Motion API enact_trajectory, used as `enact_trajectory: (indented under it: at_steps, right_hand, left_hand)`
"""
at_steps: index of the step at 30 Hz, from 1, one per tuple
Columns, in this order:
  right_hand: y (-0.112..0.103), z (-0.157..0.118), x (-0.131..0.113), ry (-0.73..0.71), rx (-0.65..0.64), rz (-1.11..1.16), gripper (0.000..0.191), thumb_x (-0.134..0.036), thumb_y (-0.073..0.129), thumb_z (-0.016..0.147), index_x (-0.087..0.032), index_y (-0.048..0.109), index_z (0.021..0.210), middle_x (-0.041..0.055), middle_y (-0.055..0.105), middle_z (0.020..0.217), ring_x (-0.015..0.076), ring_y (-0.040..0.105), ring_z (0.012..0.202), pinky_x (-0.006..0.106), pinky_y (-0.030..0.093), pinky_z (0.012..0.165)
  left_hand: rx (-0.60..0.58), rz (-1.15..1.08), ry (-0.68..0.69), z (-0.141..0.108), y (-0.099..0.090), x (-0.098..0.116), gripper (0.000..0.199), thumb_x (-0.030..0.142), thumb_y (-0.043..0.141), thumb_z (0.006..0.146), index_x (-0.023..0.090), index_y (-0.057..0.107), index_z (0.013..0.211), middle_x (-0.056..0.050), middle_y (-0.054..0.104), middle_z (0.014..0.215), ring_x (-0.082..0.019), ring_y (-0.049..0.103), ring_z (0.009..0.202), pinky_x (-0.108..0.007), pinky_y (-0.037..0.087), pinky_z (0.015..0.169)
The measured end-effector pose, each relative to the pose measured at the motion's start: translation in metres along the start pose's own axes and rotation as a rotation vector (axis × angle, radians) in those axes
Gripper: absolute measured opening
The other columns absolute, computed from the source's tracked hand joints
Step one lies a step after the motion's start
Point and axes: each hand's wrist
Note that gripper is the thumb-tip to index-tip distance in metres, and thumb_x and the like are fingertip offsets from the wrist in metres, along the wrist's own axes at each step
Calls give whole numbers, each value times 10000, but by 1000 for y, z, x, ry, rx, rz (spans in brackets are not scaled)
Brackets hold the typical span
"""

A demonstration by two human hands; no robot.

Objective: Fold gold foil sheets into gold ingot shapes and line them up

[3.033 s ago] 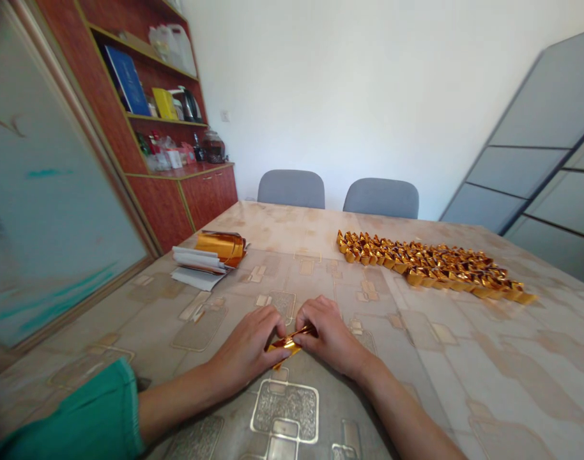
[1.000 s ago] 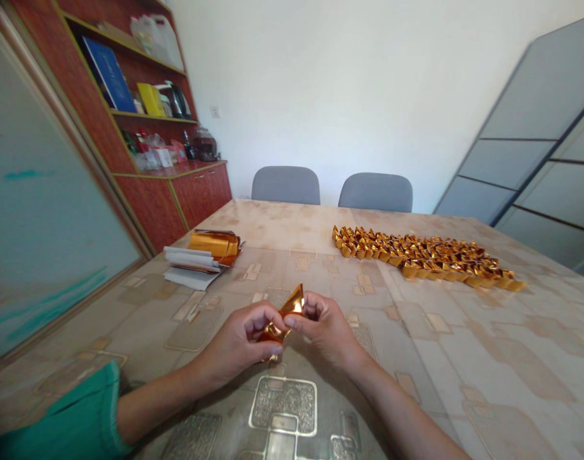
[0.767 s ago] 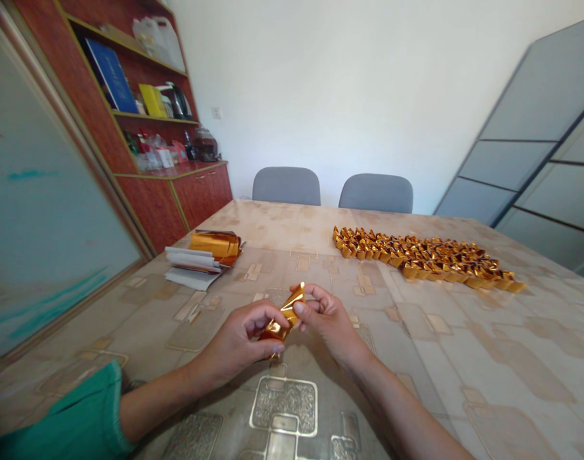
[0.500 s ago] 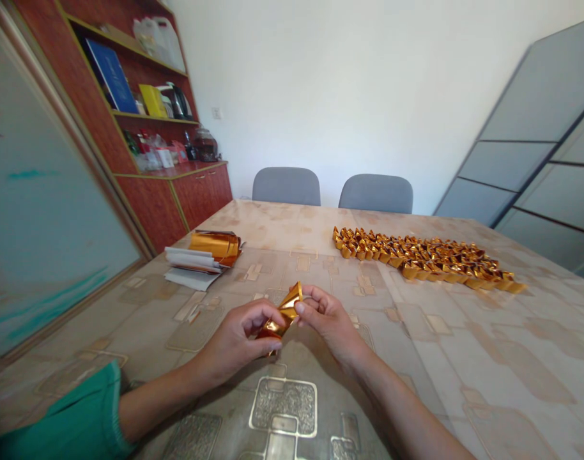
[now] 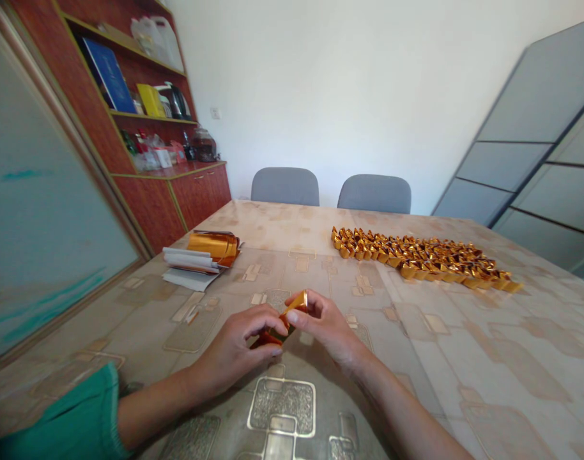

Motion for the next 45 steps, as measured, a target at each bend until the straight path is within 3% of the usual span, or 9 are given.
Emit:
enact_trajectory:
  at_steps: [5,13,16,20,24,30,36,41,45]
  right_hand:
    - [4,0,2,23,17,15,309,-484,780,765,-202,665,714,-26,576,645,132,479,609,280,379,613]
    - [-1,-1,0,46,73,39,434,-600,562,905,-204,736,869,32,656,743,184,582,721,323,440,703]
    - [1,-1,2,94,12,134,459,-634,576,879,-205,709,976,59,671,850,212,603,820,347,460,751]
    - [8,-1,3,152,-111,154,389,-507,807,732,-191,667,912,31,639,813,165,552,719,301,434,672]
    - [13,0,5,155,-87,153,391,-498,839,697,-182,645,822,6,598,722,136,490,631,285,387,604]
    - [24,-3,9,80,-43,221,350,-441,846,701,-185,607,695,-16,585,673,116,460,599,268,354,592]
    - [31,-5,14,97,-39,240,337,-430,826,721,-184,597,743,-35,551,648,99,409,562,248,302,542]
    - [28,-4,8,61,20,85,329,-413,785,730,-194,546,674,-58,486,586,93,367,518,246,274,507]
    - [22,-1,2,32,32,-66,304,-405,763,731,-203,547,661,-56,489,582,99,376,520,254,302,513]
  left_hand:
    - [-38,27,68,-1,0,2,159,37,646,772,174,694,836,-13,676,830,-151,609,791,-259,445,732]
    - [-43,5,13,1,-2,5,150,51,644,766,176,699,827,-24,686,855,-160,612,806,-276,450,748]
    - [40,-115,-108,1,-2,-2,154,82,683,730,177,685,850,-21,669,866,-168,614,815,-282,461,745]
    - [132,-405,-240,2,-2,-7,203,209,712,770,173,676,966,-35,678,930,-177,646,837,-284,499,744]
    - [163,-430,-206,4,-4,-3,161,261,640,857,170,726,958,-49,719,931,-181,663,881,-285,504,807]
    - [270,-476,-276,5,-2,-5,104,194,714,771,162,749,863,-45,742,877,-173,673,829,-264,508,780]
    - [400,-619,-308,8,-1,0,267,156,764,695,192,569,875,21,707,762,-140,657,715,-234,495,685]
    - [339,-741,-396,9,-2,0,432,173,809,676,183,569,1036,-8,727,845,-141,655,756,-244,495,723]
    - [260,-796,-412,8,-2,-8,261,243,793,733,137,686,946,-47,715,926,-144,642,830,-246,485,781]
Point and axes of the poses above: each hand's wrist, its own z-axis towards the middle knuckle, its own y-axis out of the palm, x = y × z
